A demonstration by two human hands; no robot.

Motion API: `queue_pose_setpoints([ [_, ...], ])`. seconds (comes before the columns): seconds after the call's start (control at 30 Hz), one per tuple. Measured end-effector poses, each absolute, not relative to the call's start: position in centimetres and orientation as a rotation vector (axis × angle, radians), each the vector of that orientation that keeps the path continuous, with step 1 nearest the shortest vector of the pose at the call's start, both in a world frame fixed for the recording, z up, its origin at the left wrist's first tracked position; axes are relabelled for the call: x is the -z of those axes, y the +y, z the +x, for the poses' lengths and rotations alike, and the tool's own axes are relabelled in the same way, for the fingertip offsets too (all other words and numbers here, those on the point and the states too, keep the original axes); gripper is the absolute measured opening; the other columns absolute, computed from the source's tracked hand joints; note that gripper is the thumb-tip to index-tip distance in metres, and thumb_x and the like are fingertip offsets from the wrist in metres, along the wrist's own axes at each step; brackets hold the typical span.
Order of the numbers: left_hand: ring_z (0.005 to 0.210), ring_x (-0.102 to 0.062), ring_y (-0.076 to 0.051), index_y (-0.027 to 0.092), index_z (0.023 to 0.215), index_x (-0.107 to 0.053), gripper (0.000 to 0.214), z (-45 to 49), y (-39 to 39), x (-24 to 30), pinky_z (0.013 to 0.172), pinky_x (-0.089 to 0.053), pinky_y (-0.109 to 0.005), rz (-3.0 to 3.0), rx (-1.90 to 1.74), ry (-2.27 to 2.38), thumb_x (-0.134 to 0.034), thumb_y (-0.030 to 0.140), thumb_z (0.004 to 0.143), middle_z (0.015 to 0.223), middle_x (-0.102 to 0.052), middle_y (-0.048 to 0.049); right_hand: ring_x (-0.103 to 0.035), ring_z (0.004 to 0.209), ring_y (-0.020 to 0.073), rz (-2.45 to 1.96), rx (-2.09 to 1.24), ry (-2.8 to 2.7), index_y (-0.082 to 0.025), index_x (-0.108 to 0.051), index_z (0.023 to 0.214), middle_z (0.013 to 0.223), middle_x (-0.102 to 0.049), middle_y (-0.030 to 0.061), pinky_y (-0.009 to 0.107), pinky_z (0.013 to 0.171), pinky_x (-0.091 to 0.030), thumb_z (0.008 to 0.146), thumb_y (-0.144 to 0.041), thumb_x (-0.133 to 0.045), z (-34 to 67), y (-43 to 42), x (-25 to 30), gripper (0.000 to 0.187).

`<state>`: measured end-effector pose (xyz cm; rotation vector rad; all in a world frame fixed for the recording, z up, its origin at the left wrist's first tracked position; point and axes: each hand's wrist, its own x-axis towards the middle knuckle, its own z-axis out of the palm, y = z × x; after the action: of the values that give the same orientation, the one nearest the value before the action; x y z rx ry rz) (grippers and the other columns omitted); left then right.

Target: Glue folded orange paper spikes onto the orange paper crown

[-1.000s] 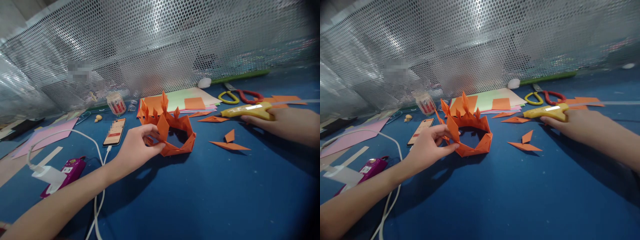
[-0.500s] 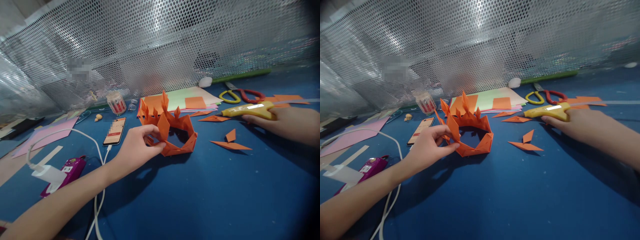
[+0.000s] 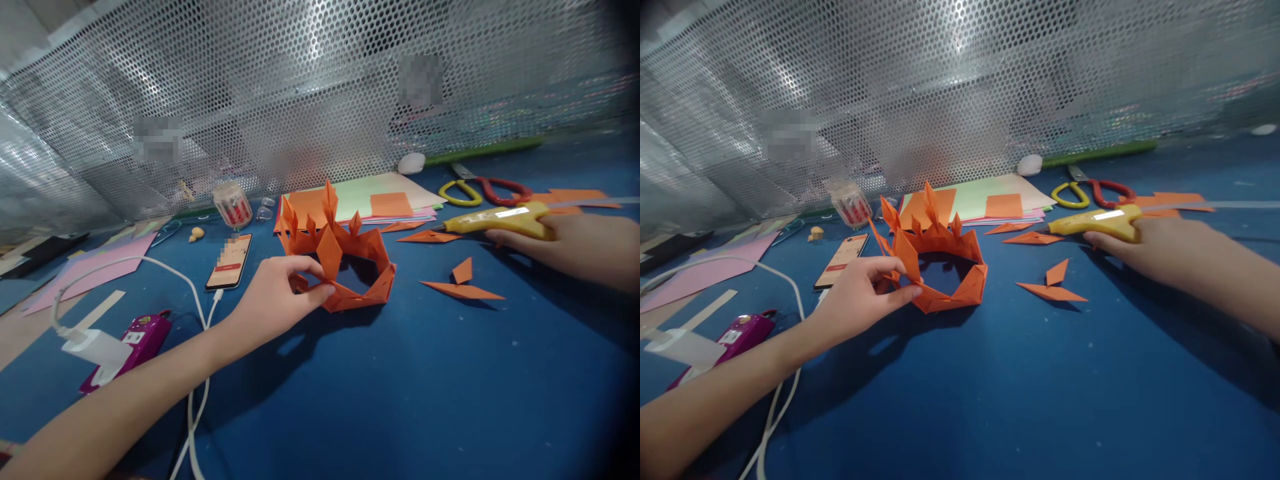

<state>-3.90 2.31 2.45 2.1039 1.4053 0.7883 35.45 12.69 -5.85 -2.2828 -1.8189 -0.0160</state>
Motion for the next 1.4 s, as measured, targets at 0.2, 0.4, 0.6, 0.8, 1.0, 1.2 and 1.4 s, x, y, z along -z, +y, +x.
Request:
queue_pose_setpoints([
  [0.2, 0.061, -0.058, -0.010, 0.018, 0.074, -0.070, 0.007, -4.0, 2.4, -2.3, 0.059, -0.045, -0.022, 2.090, -0.799, 1.387, -0.075, 0.015, 0.078, 0.074, -0.071, 0.0030, -0.045, 0.054, 0.0256, -2.281, 0.029, -1.821, -0.025, -0.061, 0.079, 0.062, -0.053, 0.0095, 0.039, 0.054, -0.037, 0.048, -0.098, -0.026, 35.7, 12.9, 6.1, 0.086],
  [0.4, 0.066, -0.062, -0.011, 0.019, 0.079, -0.070, 0.007, -3.9, 2.2, -2.3, 0.055, -0.045, -0.021, 2.115, -0.854, 1.411, -0.076, 0.015, 0.077, 0.086, -0.073, 0.0006, -0.047, 0.057, 0.0262, -2.255, 0.020, -1.828, -0.025, -0.061, 0.082, 0.071, -0.059, 0.0118, 0.039, 0.057, -0.039, 0.051, -0.096, -0.028, 35.9, 12.8, 6.2, 0.084],
  [0.6, 0.061, -0.059, -0.009, 0.020, 0.076, -0.064, 0.011, -3.8, 2.2, -2.0, 0.053, -0.042, -0.021, 2.079, -0.936, 1.343, -0.071, 0.011, 0.076, 0.081, -0.070, 0.0039, -0.048, 0.057, 0.0260, -2.261, 0.028, -1.821, -0.025, -0.060, 0.077, 0.070, -0.059, 0.0121, 0.039, 0.056, -0.039, 0.051, -0.096, -0.027, 35.7, 12.9, 6.1, 0.083],
  [0.8, 0.061, -0.053, -0.008, 0.018, 0.072, -0.066, 0.011, -3.8, 2.1, -2.2, 0.054, -0.041, -0.020, 2.083, -0.923, 1.335, -0.070, 0.008, 0.075, 0.075, -0.066, 0.0038, -0.047, 0.054, 0.0251, -2.254, 0.044, -1.833, -0.025, -0.060, 0.076, 0.064, -0.057, 0.0101, 0.039, 0.054, -0.039, 0.050, -0.099, -0.025, 35.9, 13.0, 6.2, 0.086],
  [1.0, 0.068, -0.055, -0.008, 0.018, 0.069, -0.064, 0.015, -3.9, 2.2, -2.1, 0.060, -0.044, -0.020, 2.076, -0.939, 1.288, -0.071, 0.006, 0.076, 0.085, -0.066, 0.0024, -0.047, 0.051, 0.0250, -2.250, 0.076, -1.835, -0.025, -0.061, 0.075, 0.061, -0.056, 0.0091, 0.040, 0.052, -0.039, 0.047, -0.100, -0.024, 36.1, 13.2, 6.4, 0.088],
  [1.2, 0.068, -0.054, -0.010, 0.018, 0.070, -0.061, 0.016, -3.9, 2.1, -2.0, 0.061, -0.044, -0.024, 2.118, -0.916, 1.279, -0.069, 0.008, 0.079, 0.085, -0.062, 0.0022, -0.049, 0.055, 0.0260, -2.238, 0.095, -1.845, -0.023, -0.064, 0.079, 0.065, -0.057, 0.0111, 0.039, 0.052, -0.039, 0.051, -0.099, -0.026, 36.4, 13.1, 6.7, 0.089],
  [1.4, 0.069, -0.053, -0.010, 0.018, 0.071, -0.060, 0.017, -3.9, 2.1, -1.9, 0.061, -0.043, -0.024, 2.122, -0.906, 1.253, -0.068, 0.008, 0.081, 0.085, -0.060, 0.0018, -0.046, 0.052, 0.0246, -2.234, 0.105, -1.838, -0.024, -0.061, 0.071, 0.063, -0.057, 0.0106, 0.038, 0.051, -0.038, 0.055, -0.099, -0.024, 36.4, 13.3, 6.7, 0.085],
])
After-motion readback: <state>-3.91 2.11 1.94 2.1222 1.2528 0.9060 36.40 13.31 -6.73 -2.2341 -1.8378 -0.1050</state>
